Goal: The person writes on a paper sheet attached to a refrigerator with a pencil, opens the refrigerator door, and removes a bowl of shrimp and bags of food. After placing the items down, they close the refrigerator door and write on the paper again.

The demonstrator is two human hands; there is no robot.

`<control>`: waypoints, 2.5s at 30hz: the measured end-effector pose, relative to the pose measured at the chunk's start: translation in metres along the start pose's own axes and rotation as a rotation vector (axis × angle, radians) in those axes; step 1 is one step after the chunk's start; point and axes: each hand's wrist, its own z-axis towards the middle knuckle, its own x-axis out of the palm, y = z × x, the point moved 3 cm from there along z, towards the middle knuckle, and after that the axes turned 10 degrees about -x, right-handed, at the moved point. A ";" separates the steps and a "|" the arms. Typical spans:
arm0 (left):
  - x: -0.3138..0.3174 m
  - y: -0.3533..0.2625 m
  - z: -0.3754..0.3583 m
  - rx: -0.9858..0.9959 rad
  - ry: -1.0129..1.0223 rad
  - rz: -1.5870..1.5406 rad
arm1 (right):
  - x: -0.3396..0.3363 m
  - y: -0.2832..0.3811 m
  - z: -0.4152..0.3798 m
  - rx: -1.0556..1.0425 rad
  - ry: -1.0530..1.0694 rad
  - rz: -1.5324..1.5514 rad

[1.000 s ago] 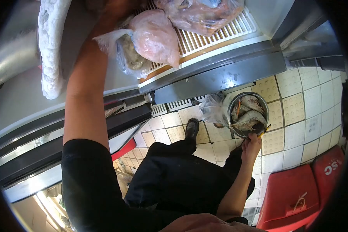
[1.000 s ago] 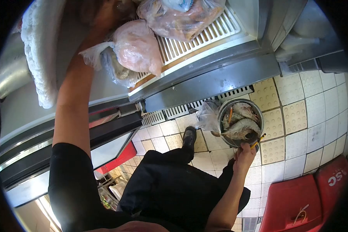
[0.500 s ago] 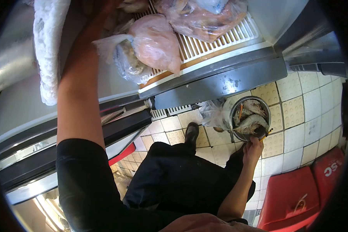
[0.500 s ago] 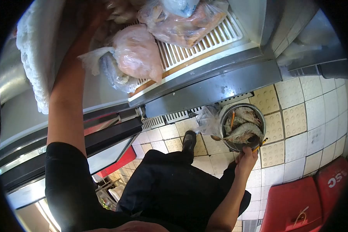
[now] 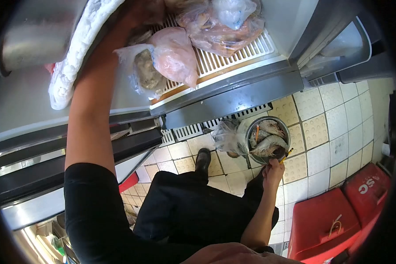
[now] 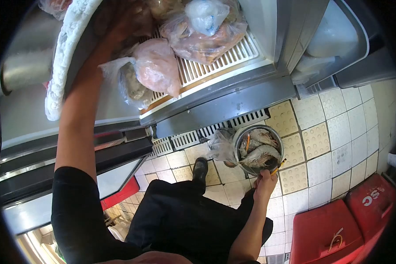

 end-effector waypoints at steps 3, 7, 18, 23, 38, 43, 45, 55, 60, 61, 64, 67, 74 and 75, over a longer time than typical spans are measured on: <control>0.000 -0.002 -0.004 0.003 0.017 0.004 | -0.006 -0.006 0.001 0.017 0.009 -0.017; 0.002 -0.007 -0.008 0.007 0.029 0.006 | -0.007 -0.004 -0.004 0.008 0.003 -0.001; 0.008 -0.006 -0.010 0.020 0.039 0.008 | -0.003 -0.006 0.001 0.030 0.005 -0.035; 0.010 -0.004 -0.005 0.025 0.045 0.001 | 0.002 -0.005 0.003 0.035 0.017 -0.054; 0.005 0.008 -0.008 0.015 0.055 -0.030 | 0.002 -0.010 0.008 0.026 -0.008 -0.049; 0.006 0.018 -0.004 0.021 0.064 -0.036 | -0.001 -0.015 0.009 0.019 -0.005 -0.046; 0.002 0.019 -0.006 0.012 0.075 -0.032 | 0.002 -0.016 0.009 0.038 -0.021 -0.046; -0.003 0.018 0.008 0.063 0.161 -0.034 | 0.003 -0.010 -0.001 -0.001 -0.005 -0.060; -0.005 0.015 0.003 0.062 0.181 -0.053 | 0.000 -0.011 -0.001 0.027 0.014 -0.065; -0.006 0.015 0.002 0.054 0.179 -0.066 | 0.000 -0.011 0.000 0.031 0.011 -0.063; -0.012 0.022 0.001 0.003 0.155 -0.146 | 0.001 -0.011 -0.001 0.034 -0.001 -0.056; -0.020 0.035 0.001 -0.106 0.097 -0.290 | 0.003 -0.010 -0.005 0.038 -0.001 -0.069; -0.016 0.038 0.007 -0.339 -0.117 -0.485 | -0.001 -0.017 -0.002 0.029 0.012 -0.060; -0.014 0.043 0.005 -0.399 -0.083 -0.557 | -0.001 -0.019 -0.001 0.032 0.010 -0.055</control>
